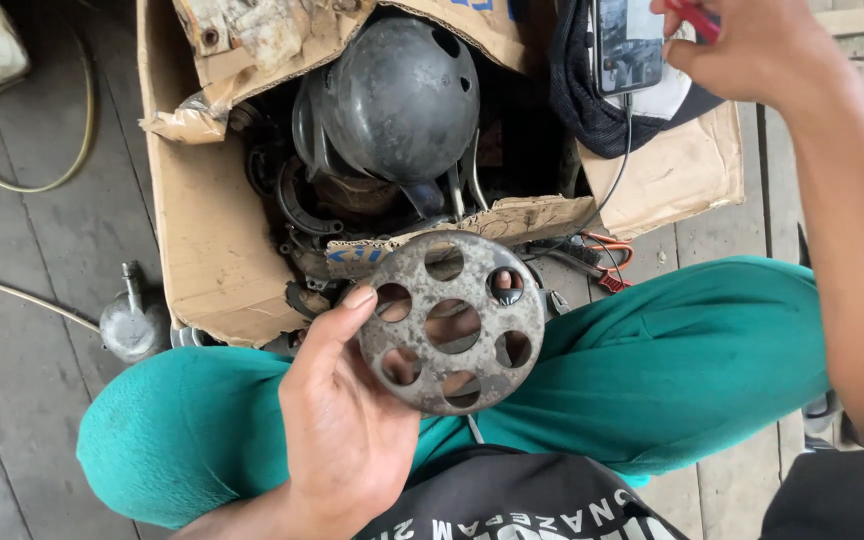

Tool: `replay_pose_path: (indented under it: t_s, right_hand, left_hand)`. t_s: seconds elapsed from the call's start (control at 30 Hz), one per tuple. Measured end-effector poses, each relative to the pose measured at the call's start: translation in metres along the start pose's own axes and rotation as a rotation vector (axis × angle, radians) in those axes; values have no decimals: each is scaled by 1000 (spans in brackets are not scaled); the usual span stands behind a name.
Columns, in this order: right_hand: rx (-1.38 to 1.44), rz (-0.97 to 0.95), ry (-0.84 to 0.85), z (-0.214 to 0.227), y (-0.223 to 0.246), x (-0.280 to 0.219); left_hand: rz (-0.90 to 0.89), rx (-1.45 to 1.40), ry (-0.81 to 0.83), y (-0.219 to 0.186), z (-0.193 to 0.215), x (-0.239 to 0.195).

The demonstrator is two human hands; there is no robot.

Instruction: Scrubbing a circular metal component with a toothbrush to remove dirt or grease.

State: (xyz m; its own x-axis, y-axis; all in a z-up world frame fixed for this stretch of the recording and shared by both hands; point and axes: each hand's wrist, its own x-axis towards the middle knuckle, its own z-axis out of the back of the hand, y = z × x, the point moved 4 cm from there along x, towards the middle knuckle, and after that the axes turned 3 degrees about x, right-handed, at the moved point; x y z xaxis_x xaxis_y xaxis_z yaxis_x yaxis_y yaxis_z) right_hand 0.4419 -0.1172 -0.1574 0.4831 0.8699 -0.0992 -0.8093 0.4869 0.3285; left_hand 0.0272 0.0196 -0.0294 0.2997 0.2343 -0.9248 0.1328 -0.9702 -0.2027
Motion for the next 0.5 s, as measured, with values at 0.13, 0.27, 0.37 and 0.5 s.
replay_pose_path:
  t_s: [0.13, 0.27, 0.37, 0.5]
  right_hand:
    - [-28, 26, 37, -12, 1, 21]
    - [17, -77, 83, -19, -5, 38]
    - [-22, -142, 80, -21, -11, 48]
    - [-79, -128, 19, -35, -39, 63]
  left_hand:
    - [26, 7, 11, -5, -6, -7]
    - [27, -9, 42, -9, -5, -9]
    - [33, -5, 34, -11, -6, -10]
    - [19, 0, 43, -11, -2, -7]
